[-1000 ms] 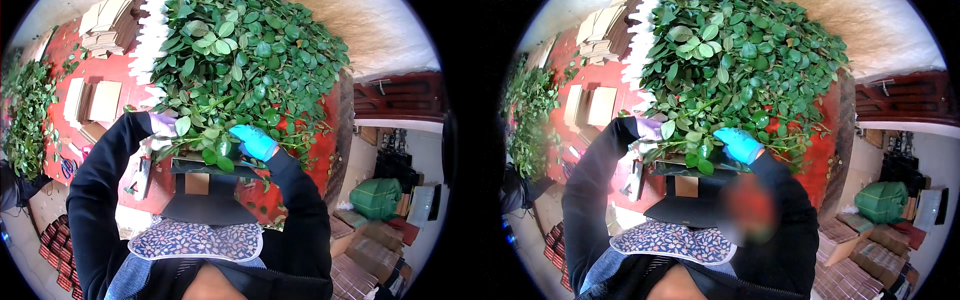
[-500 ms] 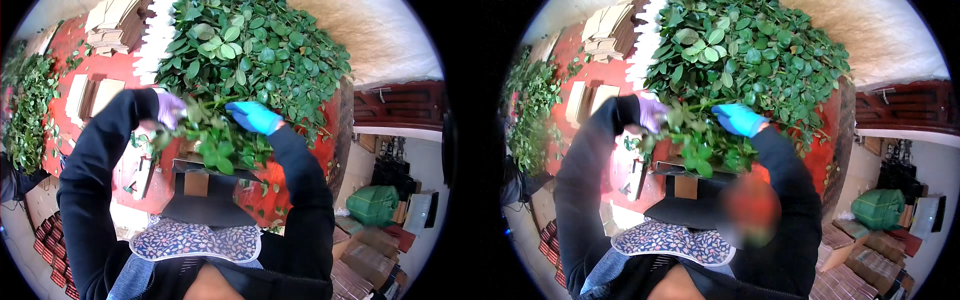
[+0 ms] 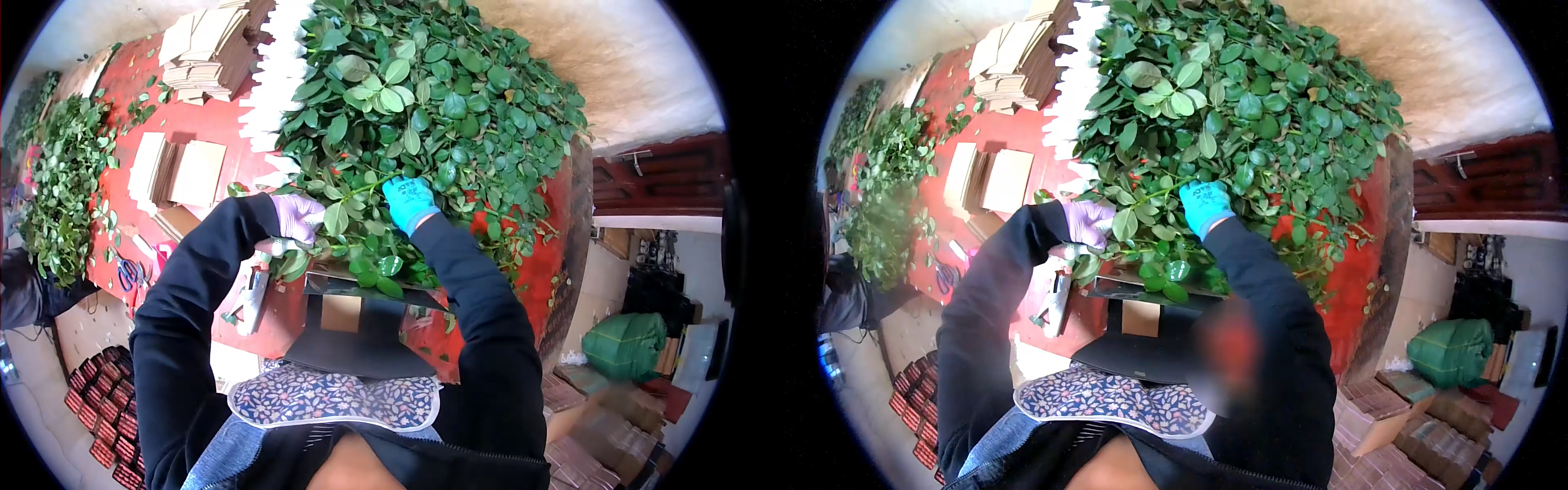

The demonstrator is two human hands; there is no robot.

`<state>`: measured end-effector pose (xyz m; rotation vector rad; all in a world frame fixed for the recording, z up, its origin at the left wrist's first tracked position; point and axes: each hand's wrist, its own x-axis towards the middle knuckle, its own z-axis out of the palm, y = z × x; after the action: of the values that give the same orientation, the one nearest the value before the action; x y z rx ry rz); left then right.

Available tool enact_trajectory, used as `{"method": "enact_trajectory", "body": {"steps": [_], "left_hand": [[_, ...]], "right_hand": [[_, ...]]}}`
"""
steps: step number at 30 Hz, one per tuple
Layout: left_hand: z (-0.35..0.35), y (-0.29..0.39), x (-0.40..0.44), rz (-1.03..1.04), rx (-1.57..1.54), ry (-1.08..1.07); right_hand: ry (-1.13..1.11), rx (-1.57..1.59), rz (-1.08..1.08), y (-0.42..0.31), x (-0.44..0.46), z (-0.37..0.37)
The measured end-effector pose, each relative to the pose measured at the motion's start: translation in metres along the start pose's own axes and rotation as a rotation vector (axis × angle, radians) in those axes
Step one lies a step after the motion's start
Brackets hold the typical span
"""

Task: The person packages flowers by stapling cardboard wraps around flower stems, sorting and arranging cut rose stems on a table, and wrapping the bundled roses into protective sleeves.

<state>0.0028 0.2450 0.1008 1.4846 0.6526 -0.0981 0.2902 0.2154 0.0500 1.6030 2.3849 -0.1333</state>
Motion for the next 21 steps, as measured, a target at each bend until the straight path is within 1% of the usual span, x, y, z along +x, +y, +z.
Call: {"method": "enact_trajectory", "body": {"steps": [1, 4, 5, 6, 7, 8, 9, 10, 12, 13, 14, 15, 16, 18, 19, 20, 21], "left_hand": [[0.0, 0.0, -0.001, 0.0, -0.001, 0.004], [-0.005, 0.0, -0.002, 0.032, -0.211, 0.001], [-0.023, -0.005, 0.001, 0.054, 0.124, -0.049], [-0.034, -0.012, 0.0, 0.029, 0.141, -0.06], [-0.037, 0.004, -0.005, 0.033, 0.028, -0.069], [-0.04, 0.016, -0.01, 0.038, -0.086, -0.079], [-0.048, 0.001, -0.003, 0.062, -0.108, -0.097], [-0.051, 0.008, -0.002, 0.068, -0.055, -0.116], [-0.052, 0.016, -0.004, 0.011, -0.21, -0.157], [-0.052, 0.006, 0.002, 0.053, -0.211, -0.195], [-0.048, 0.009, 0.003, 0.096, -0.213, -0.233], [-0.047, 0.012, 0.001, 0.059, -0.065, -0.226], [-0.038, -0.004, 0.003, 0.031, -0.299, -0.273], [-0.015, -0.013, -0.003, 0.014, -0.288, -0.266], [-0.009, -0.015, -0.004, -0.014, -0.098, -0.194], [-0.007, -0.026, 0.0, -0.047, -0.082, -0.244], [-0.004, -0.038, -0.001, -0.075, -0.179, -0.201]], "right_hand": [[-0.021, 0.013, 0.02, -0.001, -0.007, -0.012], [-0.033, -0.007, 0.031, -0.004, -0.019, -0.029], [-0.044, 0.021, 0.017, -0.004, -0.02, -0.031], [-0.056, 0.048, 0.002, -0.005, -0.023, -0.034], [0.03, 0.08, -0.01, -0.004, -0.033, -0.042], [0.069, 0.101, -0.004, -0.001, -0.04, -0.044], [-0.028, 0.066, 0.017, 0.003, -0.044, -0.048], [-0.125, 0.03, 0.039, 0.008, -0.049, -0.053], [-0.156, -0.045, 0.077, 0.022, -0.063, -0.056], [-0.158, -0.058, 0.081, 0.032, -0.071, -0.055], [-0.159, -0.071, 0.085, 0.042, -0.079, -0.059], [-0.182, -0.092, 0.067, 0.055, -0.087, -0.065], [-0.194, -0.149, 0.122, 0.062, -0.09, -0.074], [-0.109, -0.174, 0.144, 0.087, -0.108, -0.066], [-0.094, -0.128, 0.155, 0.093, -0.117, -0.072], [-0.078, -0.086, 0.161, 0.099, -0.124, -0.081], [-0.035, -0.114, 0.162, 0.104, -0.132, -0.085]]}}
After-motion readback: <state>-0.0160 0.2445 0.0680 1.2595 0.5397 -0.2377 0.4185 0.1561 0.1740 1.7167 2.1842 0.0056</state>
